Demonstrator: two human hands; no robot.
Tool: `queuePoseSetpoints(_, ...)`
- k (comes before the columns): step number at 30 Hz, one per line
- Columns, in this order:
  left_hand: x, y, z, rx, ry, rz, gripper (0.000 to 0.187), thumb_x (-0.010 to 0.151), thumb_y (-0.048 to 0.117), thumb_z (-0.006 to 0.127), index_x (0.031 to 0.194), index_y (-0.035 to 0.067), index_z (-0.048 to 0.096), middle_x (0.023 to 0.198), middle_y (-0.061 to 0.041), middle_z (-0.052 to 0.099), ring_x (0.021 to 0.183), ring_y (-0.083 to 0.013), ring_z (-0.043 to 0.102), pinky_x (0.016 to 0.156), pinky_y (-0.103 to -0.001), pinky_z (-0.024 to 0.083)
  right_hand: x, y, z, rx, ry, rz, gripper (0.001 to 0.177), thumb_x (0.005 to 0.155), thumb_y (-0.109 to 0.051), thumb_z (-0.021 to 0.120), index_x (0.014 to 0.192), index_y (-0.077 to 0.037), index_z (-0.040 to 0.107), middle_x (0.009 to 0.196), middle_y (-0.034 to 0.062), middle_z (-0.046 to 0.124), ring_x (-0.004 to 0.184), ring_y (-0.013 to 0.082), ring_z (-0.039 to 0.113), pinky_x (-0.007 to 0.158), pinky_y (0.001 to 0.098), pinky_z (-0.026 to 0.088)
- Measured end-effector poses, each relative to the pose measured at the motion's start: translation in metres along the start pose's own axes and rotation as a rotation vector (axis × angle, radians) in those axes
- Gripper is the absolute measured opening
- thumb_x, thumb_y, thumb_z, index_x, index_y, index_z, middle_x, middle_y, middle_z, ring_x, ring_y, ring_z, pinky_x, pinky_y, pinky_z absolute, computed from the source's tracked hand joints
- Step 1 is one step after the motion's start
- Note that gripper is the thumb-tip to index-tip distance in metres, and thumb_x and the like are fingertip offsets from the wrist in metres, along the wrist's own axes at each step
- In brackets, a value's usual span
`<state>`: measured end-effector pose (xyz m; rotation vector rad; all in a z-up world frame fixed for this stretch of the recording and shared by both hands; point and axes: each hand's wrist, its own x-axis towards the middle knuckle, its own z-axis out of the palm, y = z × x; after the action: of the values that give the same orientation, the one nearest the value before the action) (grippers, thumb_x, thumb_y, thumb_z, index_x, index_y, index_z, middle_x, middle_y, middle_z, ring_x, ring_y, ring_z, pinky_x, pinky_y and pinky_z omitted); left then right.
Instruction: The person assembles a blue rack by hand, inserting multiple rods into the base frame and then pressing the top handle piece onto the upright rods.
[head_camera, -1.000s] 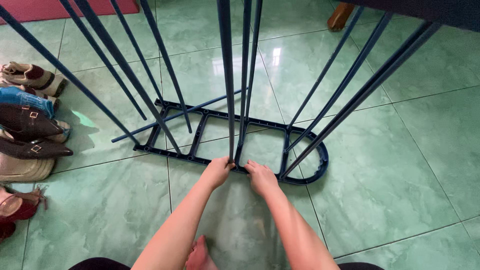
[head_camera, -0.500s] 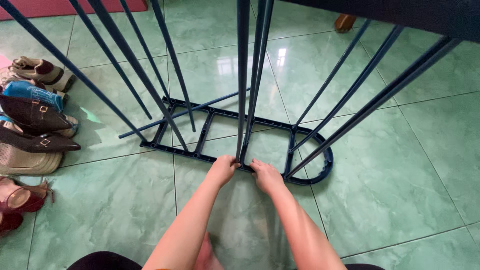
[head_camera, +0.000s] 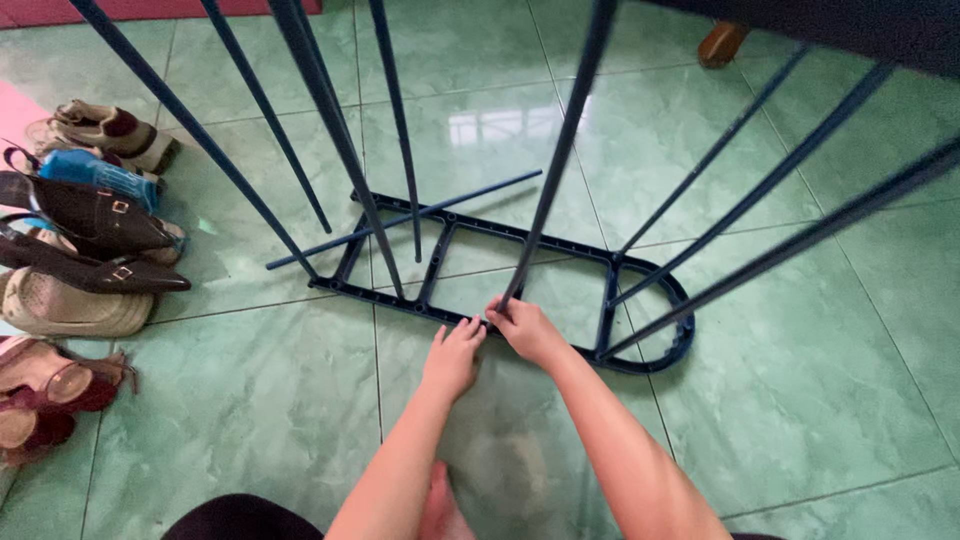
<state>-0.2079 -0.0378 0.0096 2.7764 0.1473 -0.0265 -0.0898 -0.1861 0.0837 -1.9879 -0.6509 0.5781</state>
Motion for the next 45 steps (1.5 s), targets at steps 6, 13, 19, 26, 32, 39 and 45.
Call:
queuePoseSetpoints(6, 0.000, -0.001, -0.011, 0.101, -0.126, -0.014, 0.065, 0.084, 0.003, 0.059, 0.147, 0.017, 0.051, 0.163, -0.001, 0.038, 0.149, -0.0183, 0.037, 0.119, -0.058, 0.026, -0.006, -0.011, 0.001, -0.078, 0.086, -0.065, 0.021, 0.098, -0.026, 0.063, 0.101, -0.007, 0.070, 0.079, 0.0147, 0.072, 0.070, 0.0292, 0.070, 0.067, 0.0392, 0.052)
queuePoseSetpoints(13, -0.004, 0.006, -0.007, 0.122, -0.123, -0.041, 0.066, 0.085, 0.004, 0.057, 0.149, 0.014, 0.048, 0.163, -0.003, 0.035, 0.148, -0.0200, 0.035, 0.118, -0.058, 0.025, -0.004, -0.008, 0.010, -0.147, 0.166, -0.102, 0.023, 0.097, -0.026, 0.064, 0.101, -0.005, 0.071, 0.081, 0.0183, 0.071, 0.075, 0.0350, 0.071, 0.067, 0.0417, 0.053)
queuePoseSetpoints(19, -0.002, 0.004, -0.014, 0.100, -0.132, -0.043, 0.065, 0.086, 0.004, 0.057, 0.149, 0.015, 0.049, 0.164, -0.001, 0.036, 0.149, -0.0195, 0.036, 0.119, -0.057, 0.025, -0.009, -0.016, 0.011, -0.154, 0.162, -0.133, 0.023, 0.097, -0.025, 0.064, 0.099, -0.004, 0.071, 0.083, 0.0187, 0.073, 0.079, 0.0367, 0.071, 0.069, 0.0421, 0.054)
queuePoseSetpoints(26, -0.003, 0.006, -0.011, 0.096, -0.112, -0.048, 0.068, 0.083, 0.001, 0.057, 0.148, 0.016, 0.050, 0.163, -0.001, 0.036, 0.148, -0.0188, 0.035, 0.118, -0.057, 0.026, -0.016, -0.017, -0.002, -0.169, 0.183, -0.097, 0.025, 0.097, -0.028, 0.064, 0.099, -0.003, 0.070, 0.083, 0.0171, 0.074, 0.079, 0.0358, 0.072, 0.069, 0.0416, 0.054)
queuePoseSetpoints(32, -0.003, 0.004, -0.007, 0.067, -0.089, -0.056, 0.064, 0.086, 0.002, 0.057, 0.147, 0.017, 0.052, 0.163, 0.000, 0.037, 0.149, -0.0185, 0.036, 0.119, -0.059, 0.026, -0.014, -0.017, -0.012, -0.202, 0.208, -0.059, 0.026, 0.097, -0.029, 0.064, 0.101, -0.004, 0.070, 0.075, 0.0178, 0.071, 0.071, 0.0346, 0.070, 0.064, 0.0415, 0.052)
queuePoseSetpoints(39, -0.003, 0.006, -0.010, 0.077, -0.119, -0.061, 0.066, 0.083, 0.002, 0.057, 0.148, 0.016, 0.051, 0.164, -0.001, 0.035, 0.149, -0.0192, 0.034, 0.119, -0.057, 0.025, -0.013, -0.014, -0.016, -0.192, 0.203, -0.093, 0.027, 0.097, -0.028, 0.065, 0.098, -0.002, 0.071, 0.072, 0.0177, 0.068, 0.066, 0.0340, 0.067, 0.062, 0.0411, 0.051)
queuePoseSetpoints(45, -0.001, 0.006, -0.007, 0.102, -0.140, -0.064, 0.067, 0.084, 0.003, 0.057, 0.149, 0.015, 0.049, 0.164, -0.002, 0.035, 0.149, -0.0197, 0.034, 0.120, -0.057, 0.025, -0.017, -0.013, -0.015, -0.213, 0.170, -0.012, 0.027, 0.098, -0.029, 0.064, 0.102, -0.003, 0.070, 0.070, 0.0189, 0.067, 0.065, 0.0353, 0.067, 0.062, 0.0426, 0.050)
